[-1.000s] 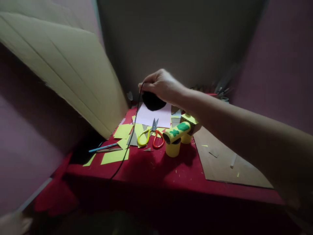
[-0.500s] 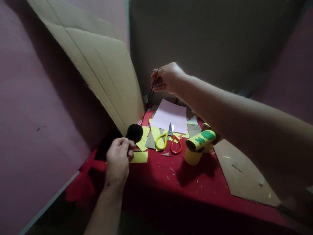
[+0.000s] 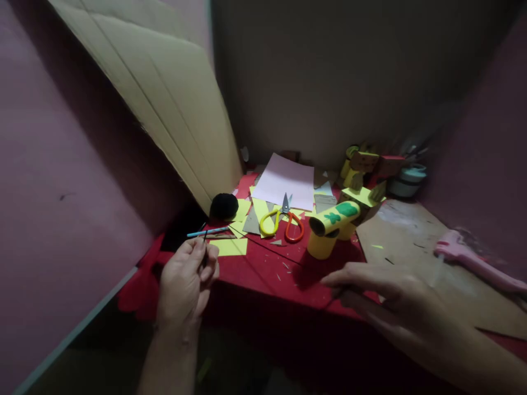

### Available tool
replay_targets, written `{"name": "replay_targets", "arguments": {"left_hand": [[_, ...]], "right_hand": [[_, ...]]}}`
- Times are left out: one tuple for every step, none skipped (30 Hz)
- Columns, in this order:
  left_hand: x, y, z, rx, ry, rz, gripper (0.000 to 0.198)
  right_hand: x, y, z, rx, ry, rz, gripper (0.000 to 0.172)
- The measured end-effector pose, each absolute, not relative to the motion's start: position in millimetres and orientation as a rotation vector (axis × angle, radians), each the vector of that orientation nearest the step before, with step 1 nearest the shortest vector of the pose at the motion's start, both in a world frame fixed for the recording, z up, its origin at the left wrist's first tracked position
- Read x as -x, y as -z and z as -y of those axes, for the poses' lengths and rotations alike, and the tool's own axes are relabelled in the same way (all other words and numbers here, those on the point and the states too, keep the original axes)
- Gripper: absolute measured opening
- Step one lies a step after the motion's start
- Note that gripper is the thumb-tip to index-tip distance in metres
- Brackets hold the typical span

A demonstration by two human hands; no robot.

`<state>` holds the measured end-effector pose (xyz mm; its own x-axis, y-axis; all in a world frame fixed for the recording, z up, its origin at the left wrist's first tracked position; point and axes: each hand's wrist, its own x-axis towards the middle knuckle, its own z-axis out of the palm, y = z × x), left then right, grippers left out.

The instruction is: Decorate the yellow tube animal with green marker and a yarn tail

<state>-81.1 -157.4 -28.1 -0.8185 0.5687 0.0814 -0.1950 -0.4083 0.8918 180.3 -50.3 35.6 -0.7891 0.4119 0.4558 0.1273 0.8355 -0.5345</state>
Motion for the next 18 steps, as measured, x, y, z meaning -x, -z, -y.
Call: {"name": "replay_targets", "arguments": {"left_hand": [[72.7, 28.6, 161.3, -0.520, -2.214, -1.350, 0.022], [64.2, 28.8, 164.7, -0.516, -2.179, -1.348, 0.023], [55.5, 28.5, 167.8, -0.508, -2.145, -1.339, 0.024], [46.4, 27.5, 170.8, -0.495, -2.115, -1.324, 0.025], [36.7, 25.4, 173.9, -0.475, -2.089, -1.303, 0.026], [26.5, 22.3, 176.9, -0.452, -2.070, -1.279, 0.028], [15.7, 18.1, 180.0, -0.428, -2.056, -1.257, 0.030], [4.3, 13.1, 182.9, -0.405, -2.040, -1.241, 0.030], [-7.3, 7.6, 185.5, -0.394, -2.026, -1.224, 0.030], [-18.9, 2.1, 187.7, -0.384, -1.997, -1.208, 0.030], [-30.1, -3.1, 189.2, -0.386, -1.969, -1.178, 0.031], [-40.3, -7.6, 190.2, -0.398, -1.943, -1.148, 0.031], [-49.0, -11.2, 190.6, -0.427, -1.914, -1.119, 0.030], [-55.7, -13.8, 190.6, -0.472, -1.892, -1.089, 0.029], [-60.1, -15.4, 190.2, -0.522, -1.886, -1.069, 0.029], [-61.9, -16.2, 189.6, -0.567, -1.896, -1.067, 0.028], [-61.1, -16.3, 188.8, -0.607, -1.922, -1.082, 0.028], [-58.1, -15.6, 187.8, -0.634, -1.963, -1.109, 0.027]], "right_hand": [[-188.0, -24.4, 43.5, 0.425, -0.654, 2.451, 0.020], [-195.4, -14.9, 36.3, 0.412, -0.620, 2.459, 0.019], [-203.0, -7.3, 29.3, 0.416, -0.582, 2.495, 0.020], [-211.0, -1.7, 23.3, 0.454, -0.548, 2.537, 0.022], [-219.2, 2.0, 19.1, 0.497, -0.532, 2.567, 0.026], [-227.1, 3.9, 17.2, 0.524, -0.537, 2.569, 0.029], [-234.1, 4.4, 18.0, 0.555, -0.565, 2.556, 0.031], [-239.3, 3.9, 21.8, 0.575, -0.614, 2.522, 0.032], [-242.2, 3.1, 28.5, 0.587, -0.688, 2.486, 0.032], [-242.0, 2.6, 37.8, 0.582, -0.771, 2.434, 0.033], [-238.8, 3.0, 48.9, 0.551, -0.880, 2.393, 0.036], [-232.8, 4.5, 60.9, 0.531, -1.023, 2.360, 0.045], [-224.8, 7.5, 72.7, 0.493, -1.199, 2.330, 0.053], [-215.8, 11.6, 83.2, 0.434, -1.397, 2.311, 0.062], [-207.4, 16.6, 91.5, 0.330, -1.593, 2.294, 0.068], [-200.9, 21.8, 96.9, 0.232, -1.737, 2.282, 0.065], [-197.5, 26.9, 99.4, 0.169, -1.865, 2.303, 0.053], [-197.9, 31.2, 99.0, 0.168, -1.971, 2.338, 0.037]]}}
